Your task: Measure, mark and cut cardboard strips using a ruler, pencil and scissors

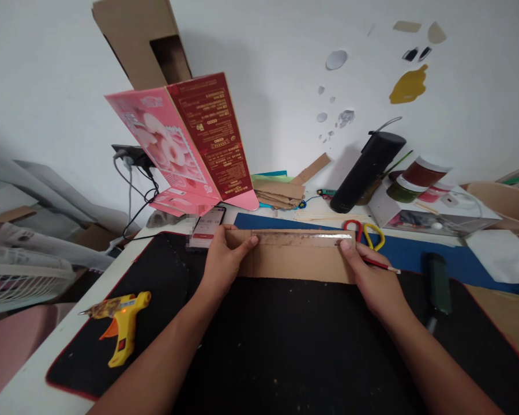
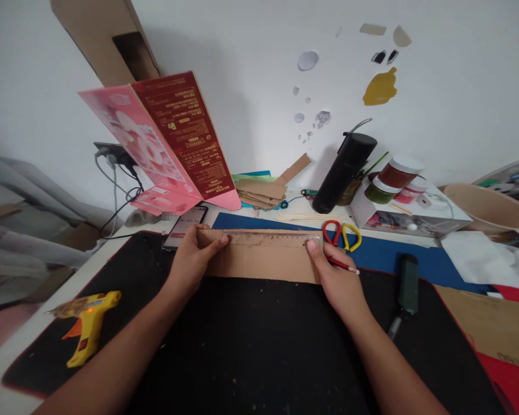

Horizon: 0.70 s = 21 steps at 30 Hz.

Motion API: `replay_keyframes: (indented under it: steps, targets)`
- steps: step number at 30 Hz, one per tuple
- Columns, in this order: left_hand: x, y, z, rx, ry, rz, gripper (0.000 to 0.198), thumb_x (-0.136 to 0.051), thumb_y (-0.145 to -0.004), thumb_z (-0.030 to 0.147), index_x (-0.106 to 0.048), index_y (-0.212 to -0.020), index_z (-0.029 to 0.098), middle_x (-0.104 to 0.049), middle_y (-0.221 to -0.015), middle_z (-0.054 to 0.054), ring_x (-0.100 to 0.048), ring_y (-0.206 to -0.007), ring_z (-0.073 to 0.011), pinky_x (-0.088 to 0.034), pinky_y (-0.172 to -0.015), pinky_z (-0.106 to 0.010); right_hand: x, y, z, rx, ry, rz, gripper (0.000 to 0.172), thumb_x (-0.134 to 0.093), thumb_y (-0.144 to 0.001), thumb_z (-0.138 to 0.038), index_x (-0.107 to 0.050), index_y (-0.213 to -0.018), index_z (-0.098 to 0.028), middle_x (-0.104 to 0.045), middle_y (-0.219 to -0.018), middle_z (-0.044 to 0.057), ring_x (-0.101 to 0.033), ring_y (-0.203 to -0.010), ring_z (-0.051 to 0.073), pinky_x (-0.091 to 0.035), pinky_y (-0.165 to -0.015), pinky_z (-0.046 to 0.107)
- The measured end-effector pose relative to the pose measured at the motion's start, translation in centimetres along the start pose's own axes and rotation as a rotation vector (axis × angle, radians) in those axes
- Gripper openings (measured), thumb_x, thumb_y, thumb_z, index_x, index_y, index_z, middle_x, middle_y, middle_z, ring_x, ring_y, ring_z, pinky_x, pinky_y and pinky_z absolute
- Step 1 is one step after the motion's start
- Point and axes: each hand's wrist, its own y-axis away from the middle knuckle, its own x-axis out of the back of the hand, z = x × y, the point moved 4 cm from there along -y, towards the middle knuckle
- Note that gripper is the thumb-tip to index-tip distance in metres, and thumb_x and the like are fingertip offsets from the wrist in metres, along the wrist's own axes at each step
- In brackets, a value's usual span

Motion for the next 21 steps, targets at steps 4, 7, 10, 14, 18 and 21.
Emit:
replay_keyframes:
  steps: [4,7,10,14,18,21]
  targets:
    - [0.01,0.01,0.03,0.002,-0.004,0.006,0.054,-0.089,-0.073,0.055,-0.058,-0.105,0.025,-0.068,-0.096,-0.002,-0.064,-0.095,-0.0274,-0.048,-0.083,-0.037,0.14,0.05,-0.23,0.006,0.060,0.011,0.057,-0.067,-0.089,-0.073,-0.088,-0.101,-0.021,-0.086,-0.101,0.010,-0.076,-0.103,0.039,-0.057,-0.086,0.045]
    - [-0.02,0.04,0.17,0.007,-0.002,0.005,0.054,-0.089,-0.073,0.056,-0.058,-0.105,0.025,-0.068,-0.095,-0.002,-0.064,-0.094,-0.0273,-0.048,-0.082,-0.036,0.14,0.08,-0.29,0.014,0.051,0.015,0.055,-0.067,-0.089,-0.071,-0.088,-0.102,-0.021,-0.086,-0.103,0.009,-0.076,-0.105,0.038,-0.058,-0.086,0.044]
    - [0.00,0.05,0.29,0.007,-0.009,0.003,0.055,-0.089,-0.073,0.056,-0.059,-0.105,0.024,-0.070,-0.098,-0.004,-0.065,-0.096,-0.0283,-0.049,-0.084,-0.037,0.11,0.10,-0.32,0.016,0.058,0.025,0.052,-0.068,-0.090,-0.068,-0.088,-0.102,-0.022,-0.086,-0.100,0.008,-0.077,-0.103,0.037,-0.058,-0.086,0.044]
    - [0.11,0.10,0.46,0.002,-0.019,0.013,0.054,-0.090,-0.073,0.054,-0.059,-0.106,0.024,-0.071,-0.100,-0.004,-0.065,-0.098,-0.0293,-0.049,-0.085,-0.039,0.04,0.12,-0.58,0.029,0.064,0.024,0.044,-0.068,-0.092,-0.062,-0.088,-0.096,-0.023,-0.085,-0.095,0.008,-0.076,-0.098,0.036,-0.059,-0.083,0.043]
    - [0.10,0.20,0.65,0.002,-0.014,0.008,0.053,-0.089,-0.074,0.053,-0.059,-0.105,0.024,-0.071,-0.100,-0.004,-0.066,-0.097,-0.0285,-0.050,-0.086,-0.039,0.00,0.12,-0.63,0.025,0.051,0.013,0.042,-0.067,-0.093,-0.060,-0.088,-0.095,-0.024,-0.085,-0.096,0.009,-0.077,-0.097,0.035,-0.059,-0.082,0.042]
    - [0.10,0.18,0.65,0.003,-0.011,0.009,0.054,-0.090,-0.073,0.054,-0.058,-0.106,0.024,-0.071,-0.099,-0.004,-0.066,-0.096,-0.0282,-0.050,-0.086,-0.039,-0.05,0.13,-0.52,0.016,0.037,0.006,0.045,-0.068,-0.092,-0.063,-0.088,-0.096,-0.024,-0.085,-0.098,0.009,-0.077,-0.098,0.036,-0.059,-0.083,0.044]
